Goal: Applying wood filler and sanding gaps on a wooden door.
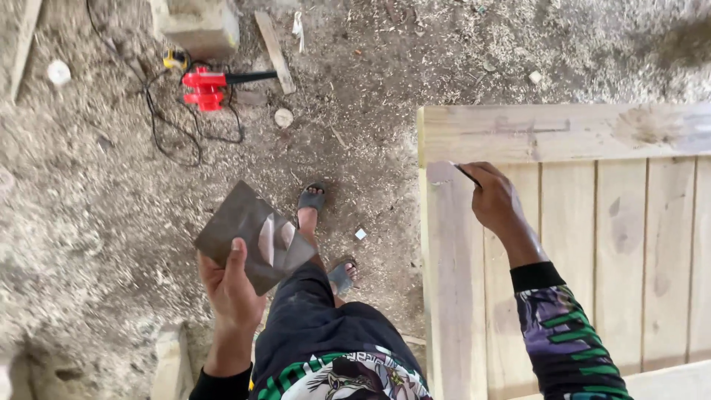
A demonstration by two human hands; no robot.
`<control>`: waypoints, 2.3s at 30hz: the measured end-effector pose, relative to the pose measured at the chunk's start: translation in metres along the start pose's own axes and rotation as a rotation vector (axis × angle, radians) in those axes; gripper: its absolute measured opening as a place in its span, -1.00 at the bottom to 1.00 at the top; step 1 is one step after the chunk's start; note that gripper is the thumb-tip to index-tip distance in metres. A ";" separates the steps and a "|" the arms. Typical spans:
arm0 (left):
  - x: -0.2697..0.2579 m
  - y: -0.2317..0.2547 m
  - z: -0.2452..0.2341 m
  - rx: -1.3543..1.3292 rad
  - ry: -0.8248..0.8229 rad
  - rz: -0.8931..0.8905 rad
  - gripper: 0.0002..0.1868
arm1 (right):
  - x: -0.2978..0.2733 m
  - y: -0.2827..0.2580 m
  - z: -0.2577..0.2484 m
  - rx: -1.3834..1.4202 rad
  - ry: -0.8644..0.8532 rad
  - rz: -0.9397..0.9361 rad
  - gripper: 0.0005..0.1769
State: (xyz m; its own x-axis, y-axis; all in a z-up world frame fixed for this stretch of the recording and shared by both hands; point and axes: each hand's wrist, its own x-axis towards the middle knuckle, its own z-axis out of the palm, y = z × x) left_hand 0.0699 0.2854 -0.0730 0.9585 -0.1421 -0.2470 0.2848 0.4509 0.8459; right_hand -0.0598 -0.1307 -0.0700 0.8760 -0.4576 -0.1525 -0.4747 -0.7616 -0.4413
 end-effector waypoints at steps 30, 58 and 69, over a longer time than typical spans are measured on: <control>0.293 -0.106 0.310 0.366 -0.923 -0.516 -0.65 | 0.000 -0.029 0.071 -0.261 0.278 0.547 -0.42; 0.308 -0.219 0.530 0.639 -1.751 -0.722 -0.57 | 0.131 -0.168 0.118 0.150 0.495 1.498 -0.44; 0.217 -0.212 0.591 0.886 -2.058 -0.717 -0.60 | 0.207 -0.142 0.247 1.138 2.275 1.957 -0.43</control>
State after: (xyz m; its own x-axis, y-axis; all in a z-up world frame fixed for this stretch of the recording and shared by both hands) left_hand 0.2121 -0.3619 -0.0262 -0.6687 -0.6596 -0.3432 -0.1666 -0.3170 0.9337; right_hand 0.2106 -0.0040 -0.2569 -0.8313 0.2112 -0.5141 0.5454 0.1321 -0.8277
